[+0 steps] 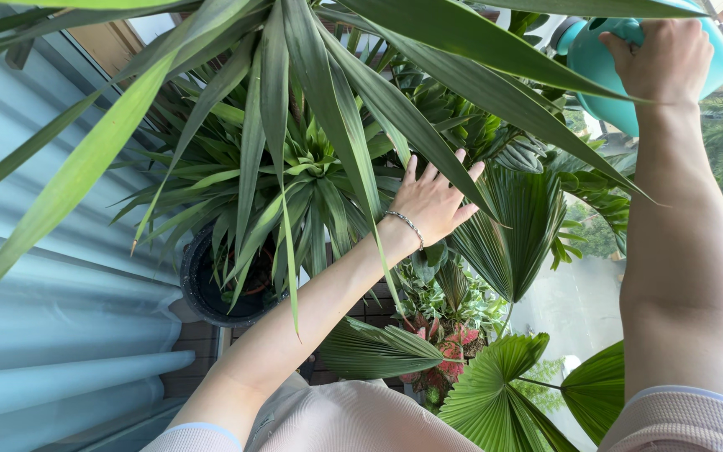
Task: The person waters several potted plants on a balcony using a small watering can and refills the can at an outdoor tap.
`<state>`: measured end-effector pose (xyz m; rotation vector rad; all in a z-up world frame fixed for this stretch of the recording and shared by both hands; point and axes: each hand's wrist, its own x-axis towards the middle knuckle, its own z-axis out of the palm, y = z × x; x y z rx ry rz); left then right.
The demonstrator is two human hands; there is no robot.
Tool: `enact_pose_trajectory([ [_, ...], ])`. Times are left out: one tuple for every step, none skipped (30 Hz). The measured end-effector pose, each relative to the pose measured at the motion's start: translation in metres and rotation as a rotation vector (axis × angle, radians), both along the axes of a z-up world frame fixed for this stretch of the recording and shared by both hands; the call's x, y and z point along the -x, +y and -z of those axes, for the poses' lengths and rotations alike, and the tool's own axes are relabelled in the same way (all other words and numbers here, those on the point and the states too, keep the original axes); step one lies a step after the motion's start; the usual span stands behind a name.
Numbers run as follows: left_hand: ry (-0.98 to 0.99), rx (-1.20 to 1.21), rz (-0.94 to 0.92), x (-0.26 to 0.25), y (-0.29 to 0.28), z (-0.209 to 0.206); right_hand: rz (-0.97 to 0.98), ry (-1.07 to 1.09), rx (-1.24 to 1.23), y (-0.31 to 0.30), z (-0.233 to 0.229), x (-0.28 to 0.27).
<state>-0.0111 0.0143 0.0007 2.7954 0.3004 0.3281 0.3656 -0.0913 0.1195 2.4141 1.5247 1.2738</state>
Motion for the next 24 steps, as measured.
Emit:
enact_pose_trajectory([
  [0.001,0.004,-0.002,0.0,0.0,0.0,0.036,0.024,0.024,-0.004,0.0,-0.003],
  [0.002,0.008,-0.004,0.001,0.001,0.001,0.031,-0.003,0.028,-0.004,-0.002,-0.005],
  [0.003,0.011,-0.006,0.001,0.002,0.0,0.024,-0.03,0.03,-0.004,-0.004,-0.005],
  [0.001,0.017,-0.007,0.0,0.002,0.0,0.041,0.02,0.042,-0.004,-0.006,-0.005],
  [-0.002,0.022,-0.008,0.0,0.003,0.001,0.059,0.07,0.053,-0.005,-0.007,-0.005],
  [-0.005,0.027,-0.009,0.0,0.003,0.001,0.078,0.119,0.063,-0.006,-0.007,-0.006],
  [-0.004,0.021,-0.009,0.0,0.004,0.002,0.096,0.078,0.094,-0.006,-0.007,-0.009],
  [-0.004,0.015,-0.008,0.0,0.005,0.002,0.114,0.035,0.126,-0.007,-0.007,-0.013],
  [-0.004,0.007,-0.01,0.0,0.006,0.003,0.131,-0.01,0.156,-0.006,-0.007,-0.017],
  [-0.01,0.014,-0.014,0.001,0.007,0.004,0.145,0.051,0.144,-0.006,-0.006,-0.019],
  [-0.016,0.021,-0.019,0.001,0.008,0.005,0.16,0.111,0.131,-0.006,-0.006,-0.022],
  [-0.021,0.028,-0.023,0.001,0.008,0.007,0.176,0.169,0.118,-0.005,-0.006,-0.024],
  [-0.019,0.027,-0.027,0.001,0.009,0.008,0.174,0.126,0.131,-0.004,-0.005,-0.026],
  [-0.017,0.026,-0.031,0.0,0.009,0.009,0.173,0.082,0.144,-0.002,-0.005,-0.028],
  [-0.015,0.024,-0.033,0.0,0.01,0.01,0.173,0.039,0.154,0.0,-0.005,-0.027],
  [-0.019,0.037,-0.032,-0.001,0.011,0.011,0.186,0.06,0.152,0.001,-0.006,-0.024],
  [-0.025,0.049,-0.031,-0.001,0.012,0.012,0.2,0.078,0.149,0.003,-0.008,-0.019],
  [-0.031,0.061,-0.029,0.0,0.012,0.013,0.214,0.096,0.145,0.004,-0.011,-0.013],
  [-0.022,0.059,-0.032,0.001,0.012,0.013,0.185,0.128,0.121,0.005,-0.015,-0.007],
  [-0.013,0.056,-0.035,0.003,0.012,0.013,0.155,0.159,0.097,0.006,-0.018,-0.001],
  [-0.002,0.055,-0.037,0.004,0.012,0.014,0.126,0.192,0.073,0.006,-0.019,0.003],
  [-0.017,0.057,-0.039,0.005,0.012,0.014,0.097,0.206,0.05,0.007,-0.02,0.006],
  [-0.032,0.06,-0.043,0.005,0.012,0.013,0.066,0.218,0.026,0.008,-0.02,0.006],
  [-0.048,0.063,-0.046,0.005,0.012,0.013,0.036,0.232,0.002,0.009,-0.02,0.007],
])
